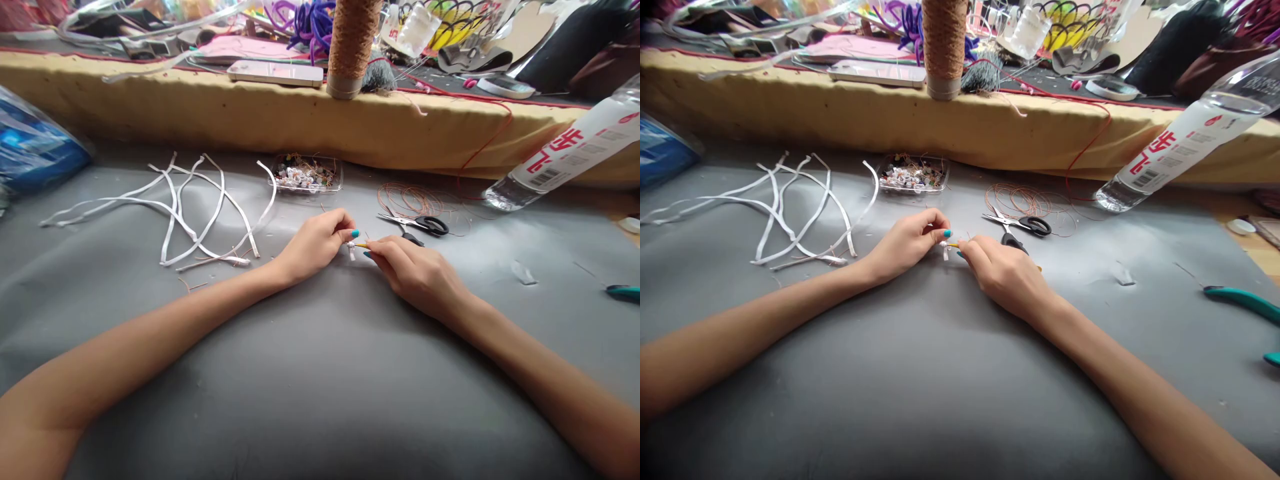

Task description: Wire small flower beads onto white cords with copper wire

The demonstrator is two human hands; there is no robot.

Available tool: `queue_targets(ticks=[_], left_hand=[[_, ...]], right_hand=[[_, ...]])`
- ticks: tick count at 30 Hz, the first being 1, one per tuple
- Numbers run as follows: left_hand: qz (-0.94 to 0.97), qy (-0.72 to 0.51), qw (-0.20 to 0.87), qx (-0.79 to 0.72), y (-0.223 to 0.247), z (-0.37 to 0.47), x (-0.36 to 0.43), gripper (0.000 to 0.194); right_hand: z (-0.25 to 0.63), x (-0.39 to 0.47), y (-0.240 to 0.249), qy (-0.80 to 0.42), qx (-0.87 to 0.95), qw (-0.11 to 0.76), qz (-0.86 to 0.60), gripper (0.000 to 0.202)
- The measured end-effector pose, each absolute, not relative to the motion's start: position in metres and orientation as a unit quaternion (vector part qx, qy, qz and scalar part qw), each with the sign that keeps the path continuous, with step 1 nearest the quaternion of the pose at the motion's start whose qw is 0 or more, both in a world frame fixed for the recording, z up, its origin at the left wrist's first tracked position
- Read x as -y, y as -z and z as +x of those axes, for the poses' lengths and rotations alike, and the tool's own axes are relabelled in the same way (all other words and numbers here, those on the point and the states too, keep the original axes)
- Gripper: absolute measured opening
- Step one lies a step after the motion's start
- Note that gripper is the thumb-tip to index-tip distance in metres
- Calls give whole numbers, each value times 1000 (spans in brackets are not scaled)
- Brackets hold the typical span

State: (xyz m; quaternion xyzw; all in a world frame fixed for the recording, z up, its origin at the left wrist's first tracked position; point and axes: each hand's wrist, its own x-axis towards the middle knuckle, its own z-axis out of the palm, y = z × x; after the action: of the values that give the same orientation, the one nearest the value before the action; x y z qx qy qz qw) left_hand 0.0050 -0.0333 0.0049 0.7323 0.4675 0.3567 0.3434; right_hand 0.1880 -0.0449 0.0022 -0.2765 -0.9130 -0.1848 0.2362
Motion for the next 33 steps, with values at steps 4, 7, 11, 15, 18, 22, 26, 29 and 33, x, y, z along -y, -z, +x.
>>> queue_targets(ticks=[4,7,11,15,18,22,26,29,33], left_hand=[[733,-362,340,-466,-5,5,34,9],[737,-360,333,-466,-5,5,35,9],[743,-358,322,-466,-5,6,34,9],[749,-352,316,-465,-5,7,35,10],[751,-355,313,-460,-6,7,36,10],[752,-365,306,-456,-5,7,36,10],[762,-368,291,-446,-3,7,35,11],[767,-370,283,-441,-2,7,36,11],[772,-369,275,-438,-2,8,36,12]], right_hand=[[192,44,-4,232,923,184,-246,19],[193,44,-5,252,923,177,-232,20],[189,47,-10,274,915,186,-232,22],[182,51,-15,286,898,190,-276,26],[181,51,-14,284,891,192,-298,24],[183,48,-9,276,895,191,-294,18],[185,44,-8,293,899,188,-267,13],[186,43,-9,298,902,191,-246,14],[186,43,-10,291,909,183,-235,15]])
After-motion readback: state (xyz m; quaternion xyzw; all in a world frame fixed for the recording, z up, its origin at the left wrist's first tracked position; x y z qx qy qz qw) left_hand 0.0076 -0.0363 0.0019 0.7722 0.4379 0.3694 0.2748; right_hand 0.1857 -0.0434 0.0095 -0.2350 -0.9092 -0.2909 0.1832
